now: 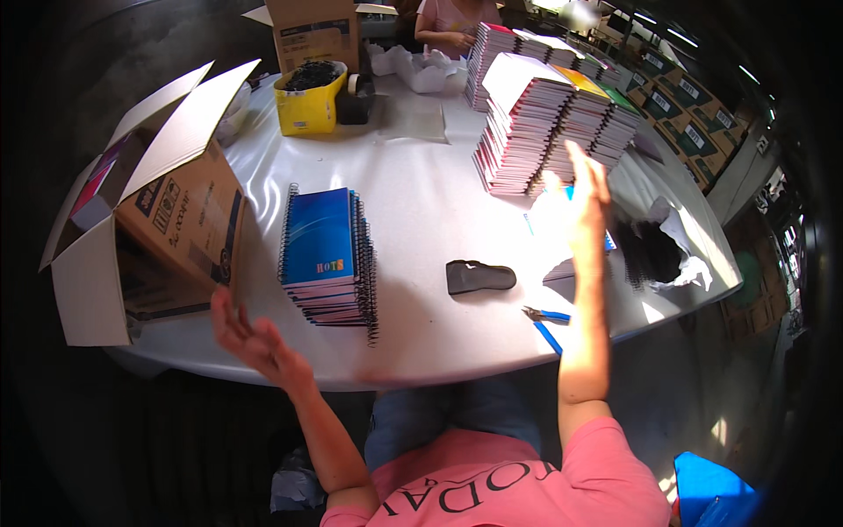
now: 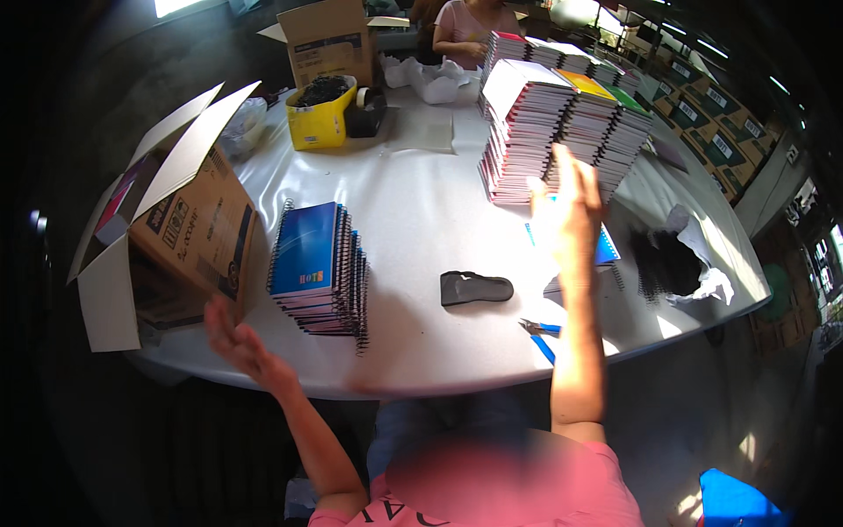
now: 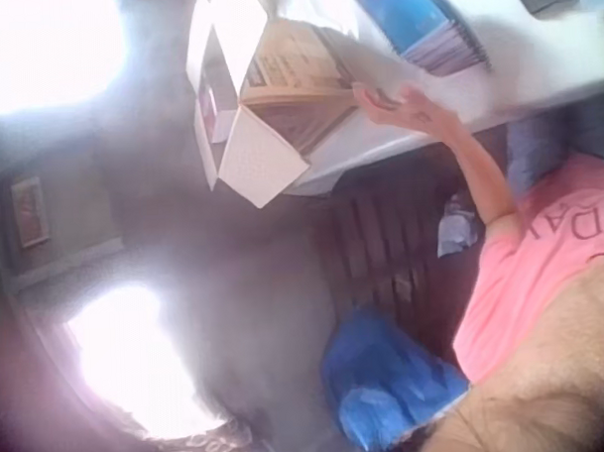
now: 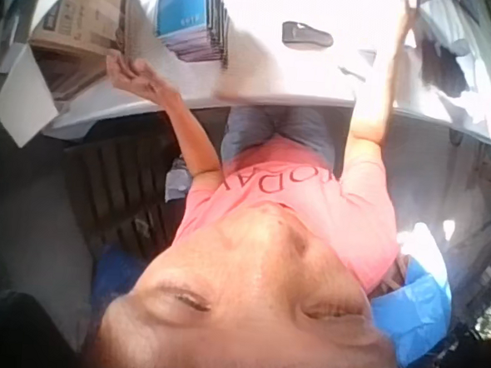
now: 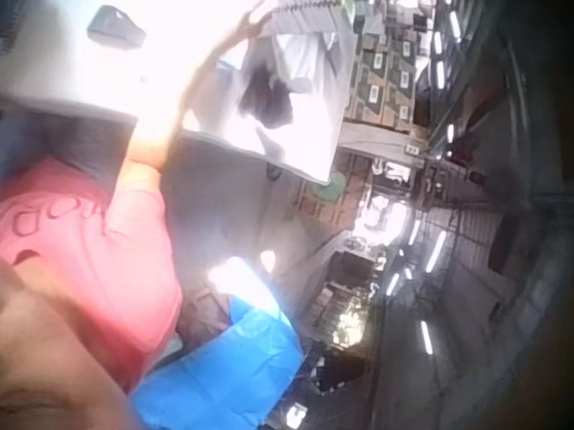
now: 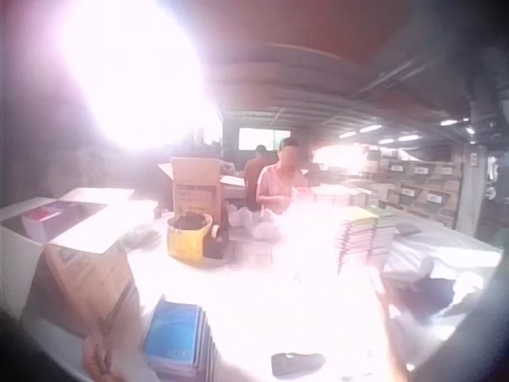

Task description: The person finishes several spiral-bound notebooks by hand, using a pair of pliers to bend the wire ends and a small tool to press the spiral coils together, then places each completed notebook onto a stack.

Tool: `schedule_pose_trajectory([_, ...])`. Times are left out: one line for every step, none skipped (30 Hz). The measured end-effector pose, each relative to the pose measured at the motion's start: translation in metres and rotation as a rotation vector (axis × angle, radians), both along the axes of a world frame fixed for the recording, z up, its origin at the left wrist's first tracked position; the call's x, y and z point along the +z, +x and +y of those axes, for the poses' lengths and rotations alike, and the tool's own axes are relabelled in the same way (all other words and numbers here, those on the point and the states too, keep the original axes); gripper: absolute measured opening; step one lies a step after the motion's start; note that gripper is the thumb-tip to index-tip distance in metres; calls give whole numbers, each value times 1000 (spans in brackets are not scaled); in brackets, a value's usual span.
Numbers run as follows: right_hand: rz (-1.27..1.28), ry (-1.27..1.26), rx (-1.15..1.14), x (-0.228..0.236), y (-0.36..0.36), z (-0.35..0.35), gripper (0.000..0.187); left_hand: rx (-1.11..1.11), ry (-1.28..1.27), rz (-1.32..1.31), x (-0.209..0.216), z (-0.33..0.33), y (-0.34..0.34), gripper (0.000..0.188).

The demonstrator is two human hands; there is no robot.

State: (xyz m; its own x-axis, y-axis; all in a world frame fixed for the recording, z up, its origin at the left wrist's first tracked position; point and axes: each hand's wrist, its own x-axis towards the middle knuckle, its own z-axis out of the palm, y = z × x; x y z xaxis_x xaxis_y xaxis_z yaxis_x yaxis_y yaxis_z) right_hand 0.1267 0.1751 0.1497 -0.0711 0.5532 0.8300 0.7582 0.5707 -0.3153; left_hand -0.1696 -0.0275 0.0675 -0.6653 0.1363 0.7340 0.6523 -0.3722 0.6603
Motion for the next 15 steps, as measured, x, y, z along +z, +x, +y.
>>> schedule_pose_trajectory([7, -159, -194, -2, 45, 5, 53, -1, 46, 1, 9, -3, 10, 64])
schedule_pose_trajectory([-200, -479, -467, -4, 88, 6, 59, 3, 90, 1, 19, -6, 23, 62])
schedule_pose_trajectory([-292, -662, -605, -7, 112, 4, 54, 6, 136, 1, 28, -5, 38, 59])
schedule_pose_trajectory([-211, -846, -451, -17, 142, 14, 48, -13, 229, 10, 34, 3, 56, 54])
schedule_pose_trajectory([-120, -1021, -282, -29, 164, 22, 44, -70, 234, 93, 35, 10, 69, 52])
schedule_pose_trajectory([-52, -826, -247, -37, 164, 20, 40, -114, 233, 182, 34, 16, 79, 50])
schedule_pose_trajectory([16, -626, -211, -43, 157, 16, 39, -156, 235, 275, 34, 22, 91, 47])
schedule_pose_trajectory([-59, -628, -337, -33, 146, 12, 41, -220, 184, 291, 34, 23, 102, 44])
schedule_pose_trajectory([-88, -480, -405, -32, 140, 9, 37, -285, 133, 306, 35, 25, 114, 41])
schedule_pose_trajectory([41, -433, -335, -26, 134, -1, 30, -353, 87, 324, 36, 28, 125, 37])
schedule_pose_trajectory([168, -377, -258, -16, 126, -12, 24, -404, 67, 395, 37, 28, 134, 38])
schedule_pose_trajectory([207, -369, -146, -6, 111, -29, 19, -443, 38, 462, 35, 24, 141, 40])
schedule_pose_trajectory([246, -362, -51, -2, 96, -51, 15, -499, 10, 525, 34, 21, 149, 41])
schedule_pose_trajectory([191, -296, 66, -10, 83, -67, 15, -478, -59, 599, 32, 21, 160, 43])
schedule_pose_trajectory([137, -235, 198, -20, 66, -81, 17, -443, -138, 675, 28, 20, 169, 45])
